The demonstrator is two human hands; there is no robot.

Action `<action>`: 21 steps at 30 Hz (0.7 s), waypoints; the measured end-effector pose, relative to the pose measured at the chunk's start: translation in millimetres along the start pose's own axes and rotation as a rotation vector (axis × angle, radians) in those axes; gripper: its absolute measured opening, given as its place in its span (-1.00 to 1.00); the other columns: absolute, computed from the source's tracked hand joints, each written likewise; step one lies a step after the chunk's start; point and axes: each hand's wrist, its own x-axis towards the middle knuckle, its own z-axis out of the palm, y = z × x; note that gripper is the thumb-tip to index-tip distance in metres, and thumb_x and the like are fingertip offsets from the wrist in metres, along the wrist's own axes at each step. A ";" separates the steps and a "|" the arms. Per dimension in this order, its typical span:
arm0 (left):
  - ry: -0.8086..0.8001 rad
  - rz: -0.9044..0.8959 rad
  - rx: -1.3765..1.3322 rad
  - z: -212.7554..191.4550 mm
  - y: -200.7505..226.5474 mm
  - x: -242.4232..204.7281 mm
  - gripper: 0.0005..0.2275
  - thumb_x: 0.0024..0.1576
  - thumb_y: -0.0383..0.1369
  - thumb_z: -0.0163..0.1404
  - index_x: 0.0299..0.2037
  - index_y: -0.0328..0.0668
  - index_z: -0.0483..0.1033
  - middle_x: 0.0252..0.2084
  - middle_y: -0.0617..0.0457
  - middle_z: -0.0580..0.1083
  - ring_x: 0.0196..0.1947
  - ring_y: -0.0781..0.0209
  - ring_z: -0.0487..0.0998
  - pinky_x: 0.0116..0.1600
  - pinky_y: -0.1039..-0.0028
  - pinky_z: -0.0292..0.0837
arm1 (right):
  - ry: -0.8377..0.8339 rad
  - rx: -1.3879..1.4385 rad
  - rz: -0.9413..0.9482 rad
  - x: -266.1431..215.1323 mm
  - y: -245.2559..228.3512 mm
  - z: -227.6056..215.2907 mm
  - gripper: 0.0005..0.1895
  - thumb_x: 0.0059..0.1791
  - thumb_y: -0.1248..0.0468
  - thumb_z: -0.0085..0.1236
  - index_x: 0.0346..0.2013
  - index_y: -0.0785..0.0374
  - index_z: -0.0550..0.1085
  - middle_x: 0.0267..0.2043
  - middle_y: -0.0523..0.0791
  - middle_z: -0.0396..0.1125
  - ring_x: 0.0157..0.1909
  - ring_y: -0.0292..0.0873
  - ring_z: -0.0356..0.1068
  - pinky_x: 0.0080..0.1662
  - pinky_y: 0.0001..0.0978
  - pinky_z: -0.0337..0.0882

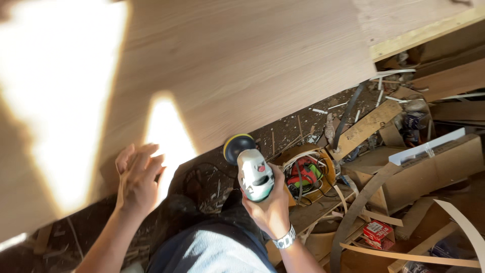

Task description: The person sands the surface and edges of a large wooden board using a power sander and then wipes the edges with a cloth and liquid from a plastic bottle.

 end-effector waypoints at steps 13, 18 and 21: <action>-0.131 0.017 -0.106 126.9 104.5 107.7 -0.71 0.01 -0.08 0.25 -0.10 0.16 0.62 0.06 0.13 0.51 0.15 0.14 0.48 0.36 0.20 0.03 | 0.079 0.010 -0.042 120.3 21.6 -152.0 0.01 -0.34 0.29 0.42 0.33 0.28 0.14 0.01 0.43 0.35 0.08 0.60 0.36 -0.04 0.41 0.41; -0.152 -0.004 -0.134 188.0 147.7 145.9 -0.58 -0.03 -0.07 0.27 0.02 0.10 0.56 0.15 0.05 0.46 0.23 0.00 0.40 0.38 0.05 -0.04 | 0.151 0.007 0.000 179.8 28.8 -223.7 0.01 -0.36 0.28 0.40 0.32 0.28 0.13 0.05 0.42 0.35 0.11 0.61 0.33 0.00 0.42 0.36; -0.414 -0.097 -0.096 224.5 172.1 162.3 -0.54 0.04 0.02 0.18 0.12 0.14 0.52 0.26 0.04 0.39 0.36 0.01 0.27 0.43 -0.02 -0.12 | 0.193 0.012 -0.023 215.0 42.0 -261.8 0.04 -0.40 0.42 0.38 0.33 0.29 0.13 0.02 0.37 0.36 0.04 0.51 0.40 -0.03 0.38 0.40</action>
